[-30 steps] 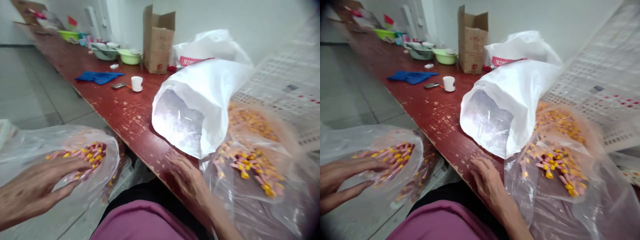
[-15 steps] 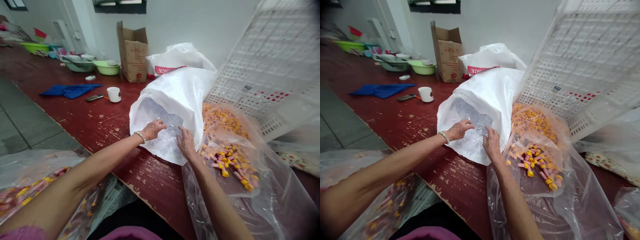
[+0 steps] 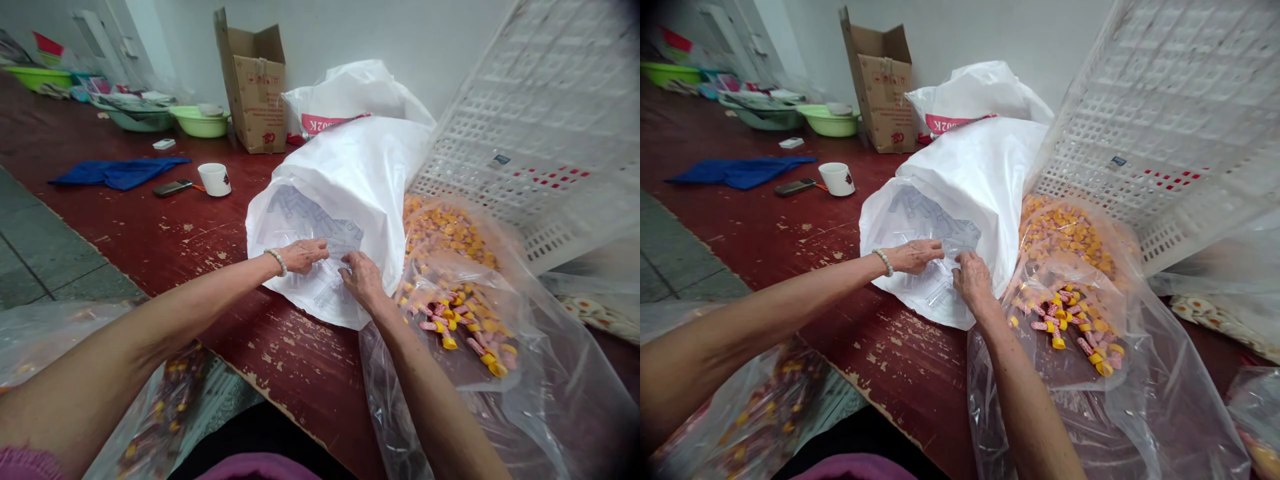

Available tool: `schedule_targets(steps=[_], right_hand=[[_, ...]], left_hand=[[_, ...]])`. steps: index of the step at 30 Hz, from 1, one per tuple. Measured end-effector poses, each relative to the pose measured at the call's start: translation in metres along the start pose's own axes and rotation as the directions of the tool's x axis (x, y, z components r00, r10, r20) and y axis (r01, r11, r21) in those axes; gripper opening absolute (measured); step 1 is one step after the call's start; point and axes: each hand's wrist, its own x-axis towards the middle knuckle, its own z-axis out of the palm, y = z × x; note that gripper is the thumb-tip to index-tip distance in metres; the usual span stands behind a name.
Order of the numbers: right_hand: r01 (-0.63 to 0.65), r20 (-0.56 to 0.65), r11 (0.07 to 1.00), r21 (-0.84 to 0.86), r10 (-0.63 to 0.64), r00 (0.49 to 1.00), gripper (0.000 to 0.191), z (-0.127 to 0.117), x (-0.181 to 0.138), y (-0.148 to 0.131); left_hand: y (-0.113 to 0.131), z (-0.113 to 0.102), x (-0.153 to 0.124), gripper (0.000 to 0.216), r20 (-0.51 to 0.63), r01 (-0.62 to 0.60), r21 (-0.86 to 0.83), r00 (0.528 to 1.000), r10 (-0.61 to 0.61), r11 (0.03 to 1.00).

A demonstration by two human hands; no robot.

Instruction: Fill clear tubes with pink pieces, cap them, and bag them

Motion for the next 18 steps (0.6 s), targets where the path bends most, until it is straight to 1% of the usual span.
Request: schedule_targets(steps=[2, 3, 7, 9, 11, 13, 14, 16, 18], right_hand=[[-0.011, -0.001, 0.999, -0.036, 0.011, 1.000, 0.028, -0.005, -0.006, -0.002], [-0.016, 0.000, 0.998, -0.054, 0.016, 1.000, 0.030, -0.007, -0.008, -0.003], [-0.072, 0.000, 0.997, -0.028, 0.072, 0.997, 0.040, -0.013, -0.017, -0.007], [-0.106, -0.026, 0.994, 0.026, 0.107, 0.994, 0.043, -0.015, -0.024, -0.007], [-0.116, -0.073, 0.986, 0.116, 0.125, 0.990, 0.044, -0.017, -0.033, -0.006], [-0.114, -0.119, 0.969, 0.217, 0.143, 0.983, 0.043, -0.018, -0.044, -0.006], [-0.116, -0.131, 0.962, 0.249, 0.152, 0.980, 0.043, -0.017, -0.050, -0.006], [-0.145, -0.135, 0.957, 0.253, 0.183, 0.974, 0.041, -0.015, -0.061, -0.011], [-0.187, -0.137, 0.956, 0.227, 0.221, 0.966, 0.038, -0.010, -0.069, -0.018]], left_hand=[[-0.006, 0.000, -0.003, 0.040, -0.006, 0.077, -0.171, 0.997, -0.079, 0.982], [-0.008, 0.001, -0.004, 0.041, -0.017, 0.102, -0.231, 0.994, -0.108, 0.968], [-0.011, 0.003, -0.011, 0.030, -0.062, 0.159, -0.326, 0.980, -0.189, 0.932], [-0.009, 0.004, -0.016, 0.024, -0.087, 0.190, -0.382, 0.967, -0.240, 0.904], [-0.005, 0.003, -0.024, 0.020, -0.128, 0.221, -0.441, 0.944, -0.305, 0.870], [0.003, 0.001, -0.034, 0.022, -0.179, 0.256, -0.494, 0.906, -0.385, 0.831], [0.009, 0.001, -0.040, 0.024, -0.208, 0.264, -0.544, 0.877, -0.432, 0.797], [0.023, 0.002, -0.051, 0.026, -0.258, 0.235, -0.690, 0.803, -0.537, 0.684], [0.041, 0.007, -0.062, 0.027, -0.267, 0.155, -0.830, 0.732, -0.626, 0.536]])
